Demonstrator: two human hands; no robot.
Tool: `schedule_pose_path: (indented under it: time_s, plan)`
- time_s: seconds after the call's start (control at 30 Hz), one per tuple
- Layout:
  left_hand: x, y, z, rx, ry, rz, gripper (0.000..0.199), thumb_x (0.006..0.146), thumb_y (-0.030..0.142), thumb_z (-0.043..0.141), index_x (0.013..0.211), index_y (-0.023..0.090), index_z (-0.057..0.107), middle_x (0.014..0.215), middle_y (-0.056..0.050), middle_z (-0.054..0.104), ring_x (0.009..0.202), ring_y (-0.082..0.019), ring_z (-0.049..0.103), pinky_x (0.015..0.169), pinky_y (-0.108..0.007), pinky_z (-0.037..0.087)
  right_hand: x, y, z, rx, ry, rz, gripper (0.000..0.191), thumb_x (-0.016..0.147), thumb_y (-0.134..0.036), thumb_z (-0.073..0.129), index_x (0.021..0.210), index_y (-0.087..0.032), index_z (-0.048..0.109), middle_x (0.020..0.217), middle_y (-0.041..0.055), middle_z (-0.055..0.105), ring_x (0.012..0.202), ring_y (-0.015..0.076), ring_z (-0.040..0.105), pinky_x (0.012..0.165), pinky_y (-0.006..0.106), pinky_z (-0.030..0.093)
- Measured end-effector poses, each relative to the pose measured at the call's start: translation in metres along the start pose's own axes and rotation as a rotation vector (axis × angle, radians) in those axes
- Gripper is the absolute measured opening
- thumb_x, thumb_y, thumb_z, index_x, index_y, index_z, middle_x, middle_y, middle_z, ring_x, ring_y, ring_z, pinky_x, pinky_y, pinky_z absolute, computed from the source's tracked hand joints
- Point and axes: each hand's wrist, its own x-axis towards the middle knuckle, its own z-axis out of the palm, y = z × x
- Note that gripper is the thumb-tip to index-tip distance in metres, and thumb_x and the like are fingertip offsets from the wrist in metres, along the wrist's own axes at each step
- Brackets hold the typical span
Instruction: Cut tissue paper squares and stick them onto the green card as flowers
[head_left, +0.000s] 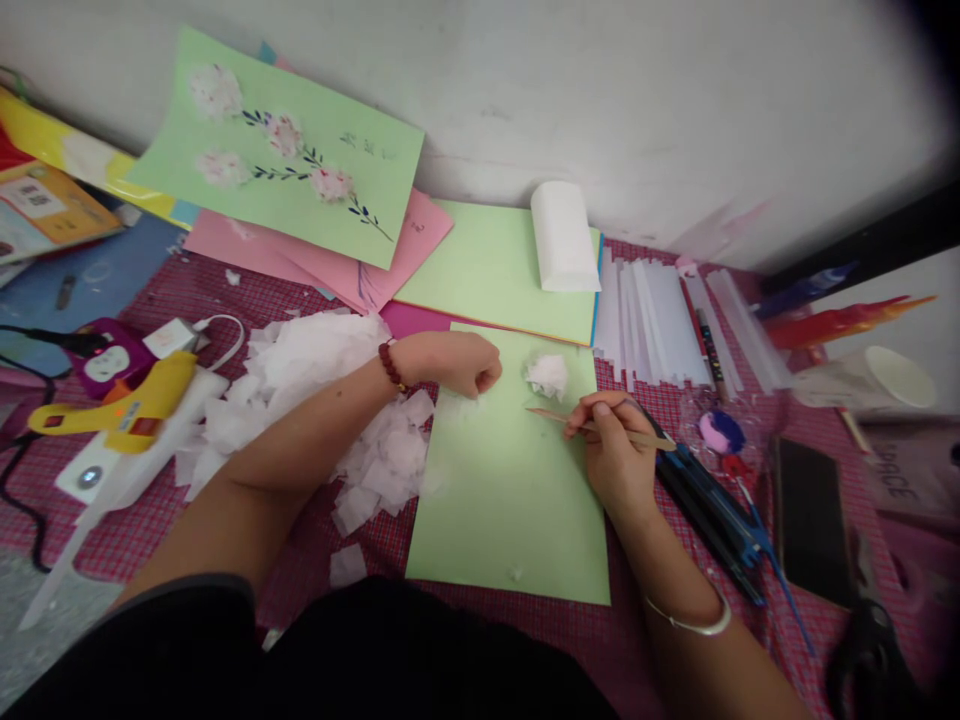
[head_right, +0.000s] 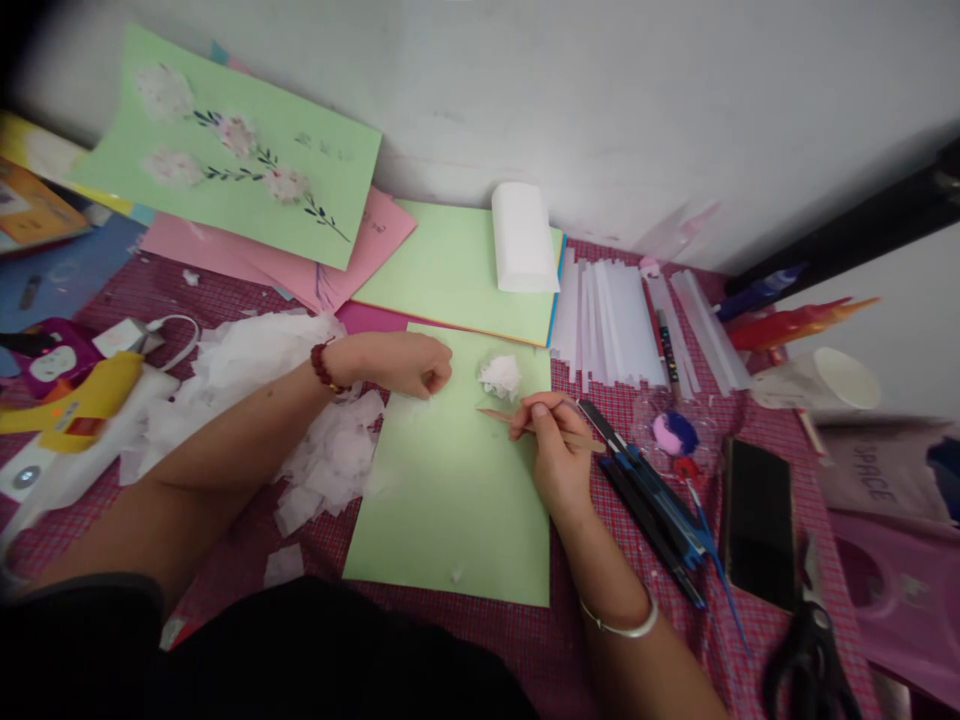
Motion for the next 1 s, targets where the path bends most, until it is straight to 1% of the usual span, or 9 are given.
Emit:
schedule_pose_path:
  time_s: [0.07, 0.13, 0.3, 0.43, 0.57, 0.67, 0.77, 0.9, 1.0]
  plan:
    - [0.000, 0.000, 0.000, -0.002, -0.018, -0.008, 0.010, 0.063, 0.007, 0.053, 0.063, 0.015, 0.059, 0.069, -0.002, 0.061, 0.063, -0.012, 0.048, 0.058, -0.025, 0.032, 0.000, 0.000, 0.000, -0.001, 0.001, 0.002, 0.013, 0.090, -0.024, 0.057, 0.084, -0.024, 0.068, 0.068, -0.0027, 0.062, 0.055, 0.0127, 0.057, 0.056, 0.028, 0.046]
    - [-0.002, -0.002, -0.004, -0.092, -0.005, 0.036, 0.007, 0.068, 0.010, 0.054, 0.067, 0.015, 0.059, 0.070, -0.001, 0.061, 0.064, -0.012, 0.048, 0.059, -0.024, 0.034, 0.000, 0.000, 0.000, 0.000, 0.002, 0.008, 0.013, 0.090, -0.024, 0.057, 0.085, -0.024, 0.068, 0.067, -0.0027, 0.062, 0.055, 0.0128, 0.057, 0.056, 0.028, 0.045]
    - [-0.006, -0.007, -0.012, -0.552, 0.126, 0.129, 0.009, 0.076, 0.023, 0.060, 0.078, 0.016, 0.056, 0.079, -0.001, 0.063, 0.065, -0.009, 0.052, 0.060, -0.022, 0.038, 0.000, -0.001, 0.001, 0.012, 0.007, 0.015, 0.012, 0.090, -0.025, 0.057, 0.085, -0.024, 0.068, 0.065, -0.0024, 0.062, 0.056, 0.0136, 0.057, 0.056, 0.028, 0.045]
    - [-0.001, -0.003, -0.007, -0.774, 0.107, 0.142, 0.013, 0.074, 0.021, 0.064, 0.078, 0.016, 0.053, 0.067, 0.003, 0.057, 0.058, -0.008, 0.049, 0.056, -0.021, 0.036, 0.001, -0.002, 0.002, 0.024, 0.010, 0.018, 0.012, 0.090, -0.026, 0.058, 0.084, -0.024, 0.068, 0.067, -0.0026, 0.062, 0.057, 0.0133, 0.058, 0.056, 0.028, 0.047]
    - [0.003, 0.007, -0.003, -0.789, 0.121, 0.200, 0.026, 0.075, 0.019, 0.062, 0.100, 0.017, 0.055, 0.069, 0.006, 0.049, 0.059, -0.007, 0.045, 0.056, -0.020, 0.034, -0.001, -0.006, 0.008, 0.075, 0.004, 0.053, 0.011, 0.089, -0.032, 0.061, 0.085, -0.024, 0.067, 0.068, -0.0025, 0.063, 0.058, 0.0132, 0.060, 0.058, 0.028, 0.050]
    - [0.000, 0.022, -0.004, -0.752, 0.109, 0.256, 0.032, 0.079, 0.018, 0.058, 0.110, 0.017, 0.053, 0.072, 0.006, 0.048, 0.063, -0.008, 0.045, 0.058, -0.020, 0.036, -0.005, -0.010, 0.014, 0.051, -0.102, 0.097, 0.020, 0.089, -0.040, 0.062, 0.096, -0.023, 0.068, 0.065, -0.0032, 0.061, 0.056, 0.0126, 0.059, 0.057, 0.028, 0.051]
    - [-0.004, 0.039, -0.005, -0.661, 0.113, 0.266, 0.030, 0.079, 0.017, 0.056, 0.109, 0.017, 0.053, 0.075, 0.004, 0.051, 0.065, -0.009, 0.047, 0.060, -0.021, 0.037, -0.009, -0.013, 0.020, 0.004, -0.215, 0.135, 0.025, 0.084, -0.046, 0.067, 0.096, -0.023, 0.066, 0.057, -0.0060, 0.057, 0.049, 0.0113, 0.055, 0.052, 0.027, 0.050]
    - [0.000, 0.045, 0.002, -0.665, 0.102, 0.228, 0.035, 0.079, 0.021, 0.060, 0.113, 0.017, 0.051, 0.074, 0.004, 0.054, 0.063, -0.009, 0.047, 0.057, -0.021, 0.037, -0.010, -0.016, 0.027, -0.087, -0.152, 0.147, 0.025, 0.078, -0.044, 0.073, 0.073, -0.022, 0.061, 0.051, -0.0084, 0.049, 0.040, 0.0085, 0.046, 0.041, 0.022, 0.042]
    - [0.005, 0.038, 0.007, -0.748, 0.091, 0.154, 0.022, 0.080, 0.027, 0.062, 0.098, 0.016, 0.057, 0.072, 0.004, 0.054, 0.060, -0.008, 0.046, 0.055, -0.021, 0.035, -0.009, -0.016, 0.027, -0.134, -0.128, 0.142, 0.023, 0.079, -0.041, 0.072, 0.071, -0.022, 0.061, 0.050, -0.0078, 0.049, 0.039, 0.0087, 0.046, 0.039, 0.022, 0.039]
